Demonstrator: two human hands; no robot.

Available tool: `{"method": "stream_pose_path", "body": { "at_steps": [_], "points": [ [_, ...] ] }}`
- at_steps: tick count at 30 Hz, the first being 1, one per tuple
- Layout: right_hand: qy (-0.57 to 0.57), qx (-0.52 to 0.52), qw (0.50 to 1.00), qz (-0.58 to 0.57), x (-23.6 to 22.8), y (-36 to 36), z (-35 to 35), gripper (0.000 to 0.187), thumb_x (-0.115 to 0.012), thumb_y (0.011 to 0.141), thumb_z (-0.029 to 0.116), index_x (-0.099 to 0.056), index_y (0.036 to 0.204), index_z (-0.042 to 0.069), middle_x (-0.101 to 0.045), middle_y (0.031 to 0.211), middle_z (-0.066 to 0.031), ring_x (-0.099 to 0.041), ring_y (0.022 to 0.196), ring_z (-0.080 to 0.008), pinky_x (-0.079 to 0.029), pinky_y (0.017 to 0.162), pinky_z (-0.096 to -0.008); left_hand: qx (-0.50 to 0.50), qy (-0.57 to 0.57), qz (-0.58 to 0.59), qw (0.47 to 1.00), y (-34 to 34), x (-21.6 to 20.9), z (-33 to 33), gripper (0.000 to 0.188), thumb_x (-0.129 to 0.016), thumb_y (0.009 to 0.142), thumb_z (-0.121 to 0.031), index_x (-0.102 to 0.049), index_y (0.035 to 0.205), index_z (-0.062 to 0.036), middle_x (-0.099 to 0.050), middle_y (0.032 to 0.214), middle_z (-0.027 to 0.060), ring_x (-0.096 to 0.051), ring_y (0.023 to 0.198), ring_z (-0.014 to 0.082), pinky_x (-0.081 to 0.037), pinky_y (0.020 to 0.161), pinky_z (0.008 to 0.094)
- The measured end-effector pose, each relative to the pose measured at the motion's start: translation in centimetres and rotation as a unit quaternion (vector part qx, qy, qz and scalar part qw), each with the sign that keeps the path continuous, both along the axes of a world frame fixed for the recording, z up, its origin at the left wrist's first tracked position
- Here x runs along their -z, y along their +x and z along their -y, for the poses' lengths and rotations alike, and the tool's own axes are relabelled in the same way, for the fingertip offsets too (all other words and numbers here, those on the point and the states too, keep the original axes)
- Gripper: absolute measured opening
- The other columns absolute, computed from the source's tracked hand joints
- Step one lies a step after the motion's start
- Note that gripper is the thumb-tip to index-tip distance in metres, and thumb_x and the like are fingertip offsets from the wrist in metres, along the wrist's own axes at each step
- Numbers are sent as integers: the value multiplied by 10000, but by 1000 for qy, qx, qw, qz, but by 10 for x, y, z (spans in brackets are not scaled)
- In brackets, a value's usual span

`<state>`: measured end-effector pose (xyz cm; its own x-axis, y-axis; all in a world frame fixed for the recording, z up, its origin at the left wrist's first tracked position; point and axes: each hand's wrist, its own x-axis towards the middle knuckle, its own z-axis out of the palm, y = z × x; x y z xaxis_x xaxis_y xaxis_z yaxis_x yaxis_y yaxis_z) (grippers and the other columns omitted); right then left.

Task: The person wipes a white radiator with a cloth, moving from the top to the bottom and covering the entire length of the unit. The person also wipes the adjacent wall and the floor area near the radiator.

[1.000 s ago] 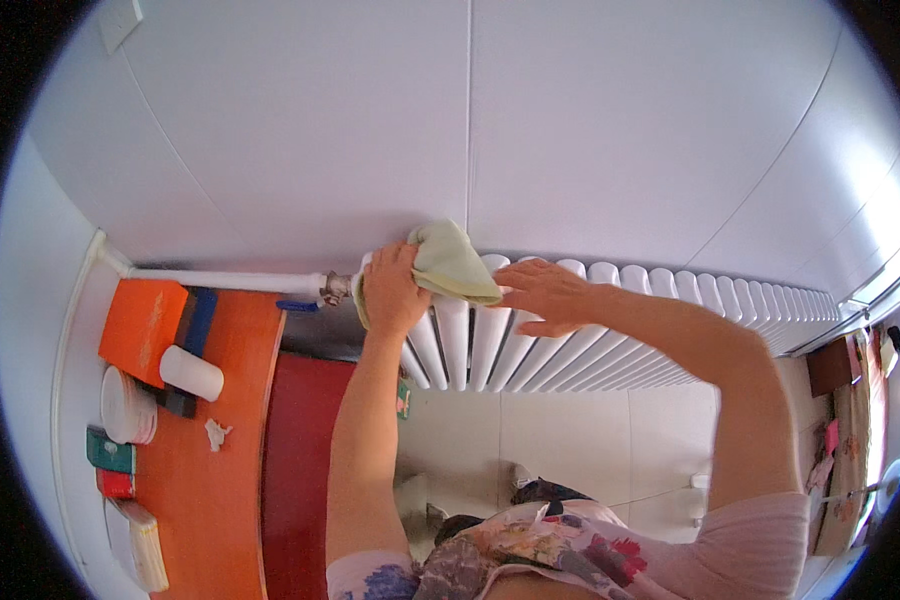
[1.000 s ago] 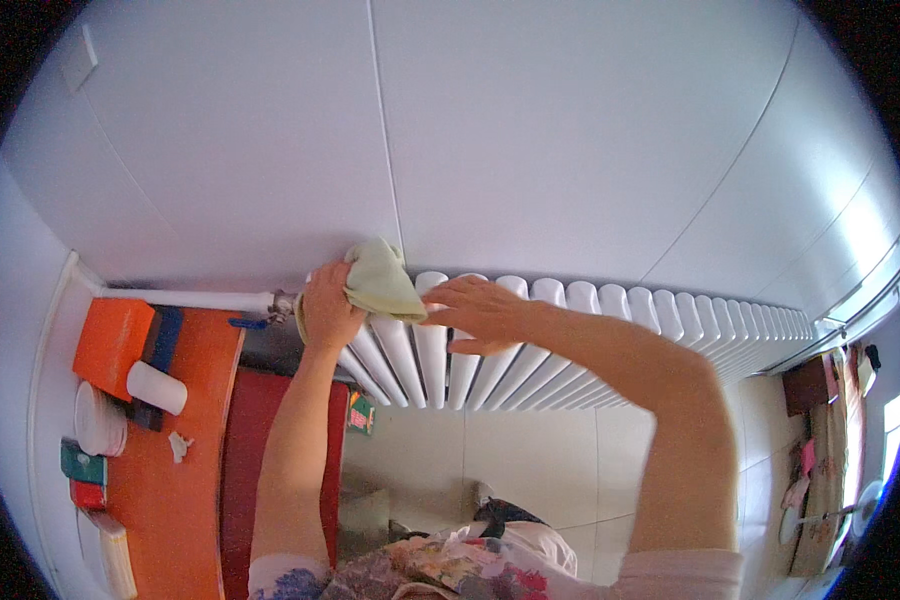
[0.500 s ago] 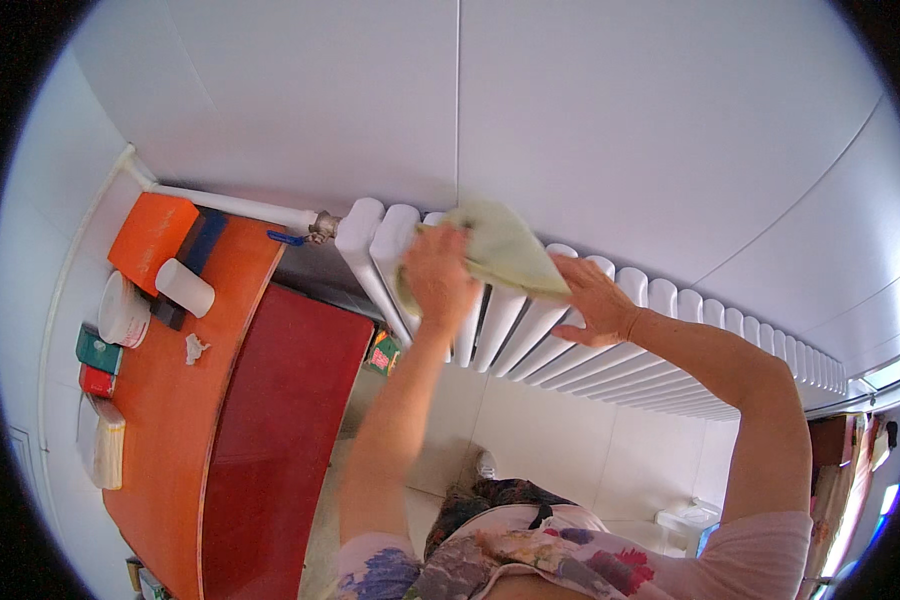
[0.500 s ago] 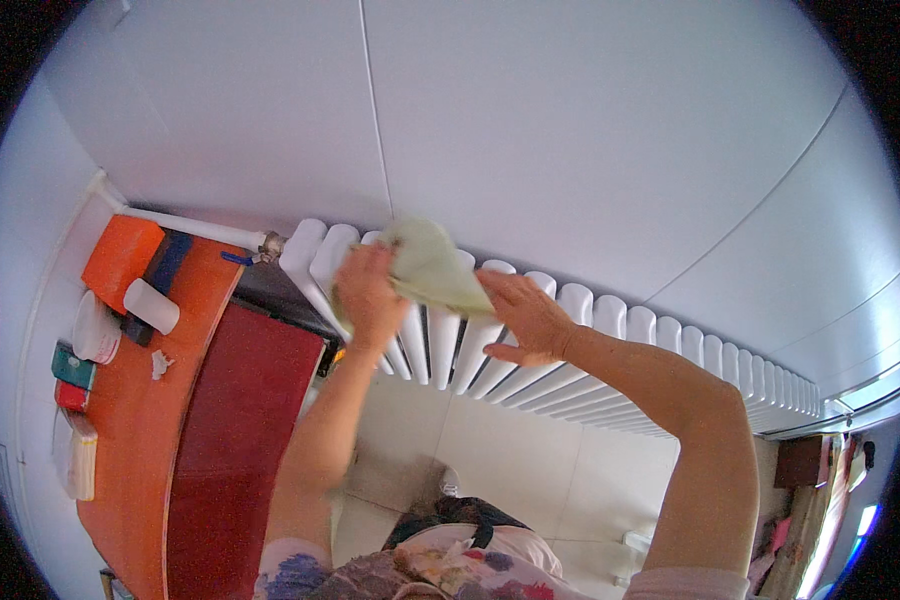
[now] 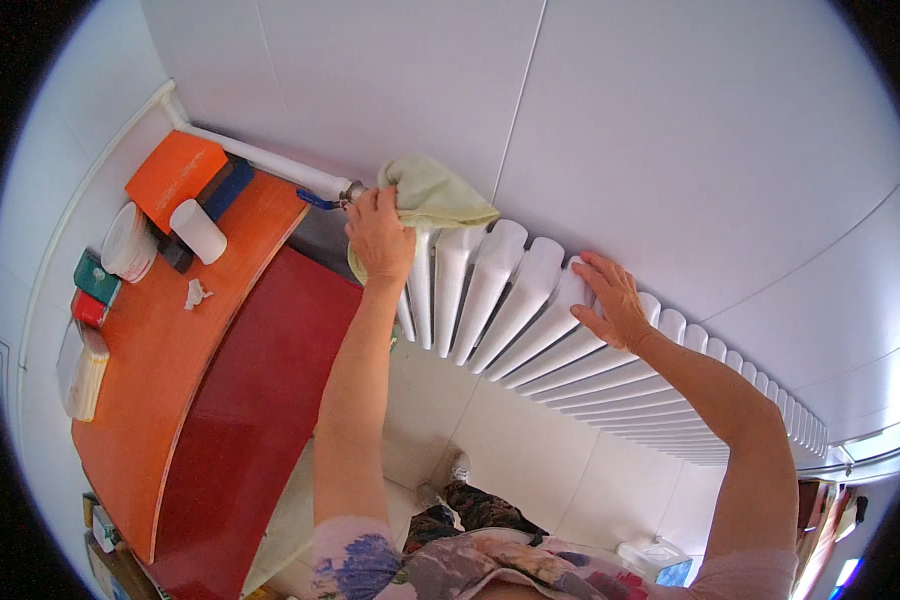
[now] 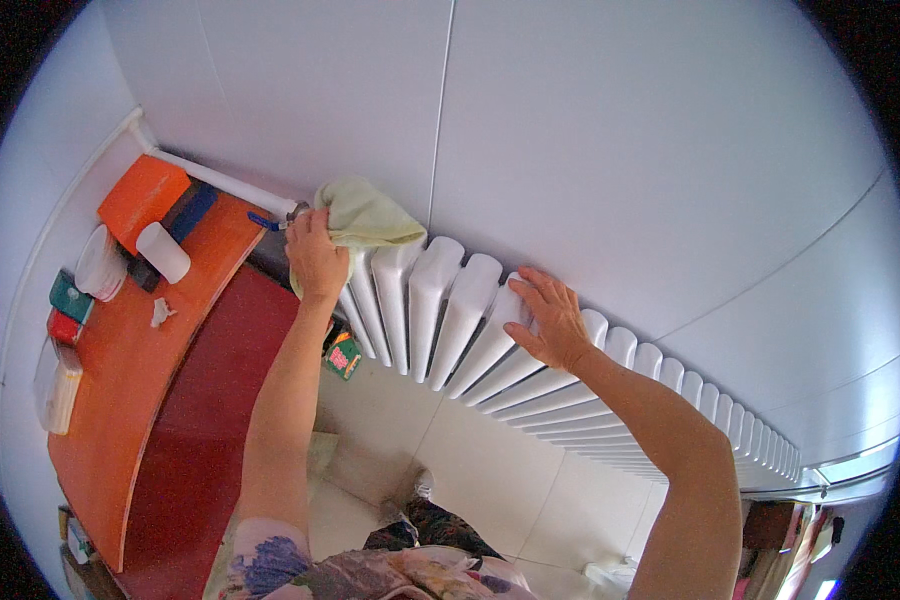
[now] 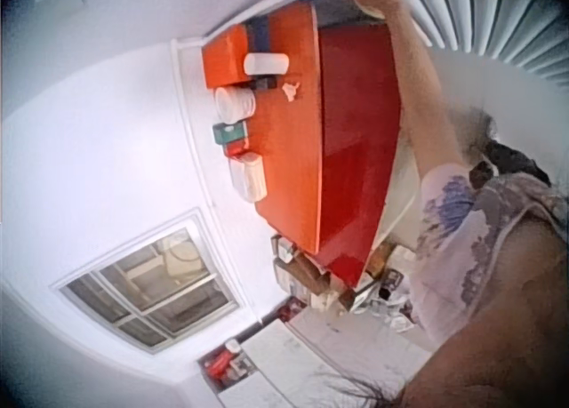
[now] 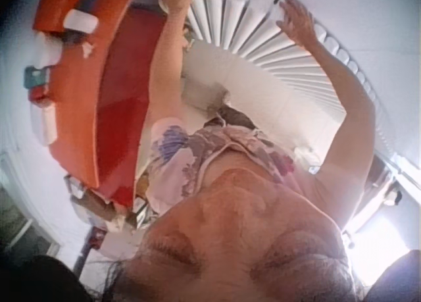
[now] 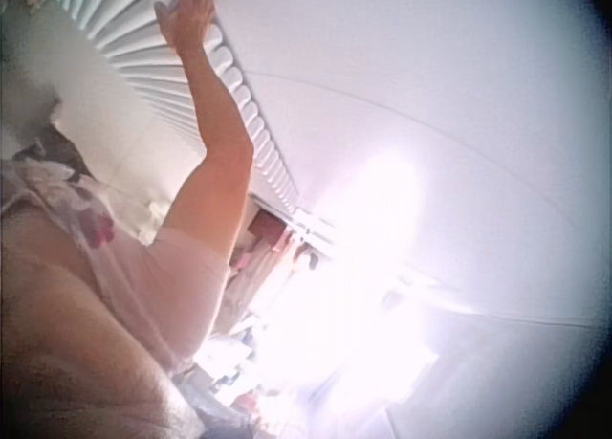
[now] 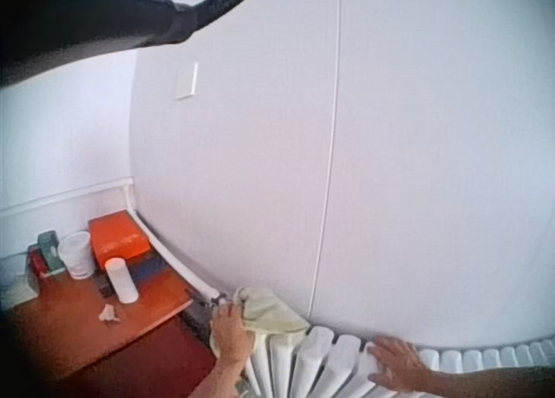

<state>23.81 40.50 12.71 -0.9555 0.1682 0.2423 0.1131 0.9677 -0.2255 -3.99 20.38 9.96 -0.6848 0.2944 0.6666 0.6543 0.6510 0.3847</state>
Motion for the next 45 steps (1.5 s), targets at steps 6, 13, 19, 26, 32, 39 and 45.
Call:
{"method": "stream_pose_path", "body": {
  "at_steps": [6,13,19,26,32,39,45],
  "points": [
    [12,5,1000,-1,2,0,-3,641,-695,744,274,-468,1314,88,-387,1410,-133,-360,1296,-321,-298,1045,-476,186,74,-38,979,96,18,-31,412,-664,664,-63,-620,1067,-132,-546,1141,122,-496,1071,356,-379,861,499],
    [2,14,1000,19,-3,0,0,649,-685,731,227,-452,1319,83,-376,1415,-143,-363,1283,-350,-305,1032,-481,227,209,46,950,107,35,0,394,-731,645,-117,-624,1023,-89,-573,1083,120,-521,1025,339,-381,880,461],
    [25,13,999,26,-2,2,1,652,-676,738,236,-435,1325,83,-359,1419,-150,-359,1275,-352,-301,1032,-479,1,570,321,756,34,88,6,341,-553,905,-151,-506,1171,57,-569,1128,207,-561,1023,303,-451,893,399],
    [36,15,998,58,-5,-8,9,658,-671,732,232,-432,1326,82,-347,1427,-140,-349,1277,-342,-289,1040,-470,-30,285,400,870,127,246,-41,506,-501,956,-367,-476,1306,-2,-535,1285,189,-507,1165,322,-371,995,418],
    [27,34,997,66,-3,-3,5,679,-684,706,189,-431,1327,83,-342,1435,-140,-349,1279,-339,-280,1044,-462,72,308,488,813,169,195,-4,505,-555,941,-284,-433,1346,-7,-468,1363,183,-463,1226,322,-333,1038,439],
    [36,15,998,49,-6,-2,5,676,-658,718,210,-420,1336,73,-350,1430,-155,-353,1275,-358,-274,1049,-465,36,411,391,823,66,137,1,488,-501,967,-309,-451,1329,15,-533,1278,154,-510,1142,275,-412,951,391],
    [41,15,997,56,-9,-4,7,672,-645,722,211,-417,1336,65,-349,1431,-157,-362,1260,-361,-281,1044,-461,89,617,476,620,93,237,-36,463,-621,869,-222,-473,1263,-29,-560,1117,111,-534,1074,254,-411,960,378]
  ]
}}
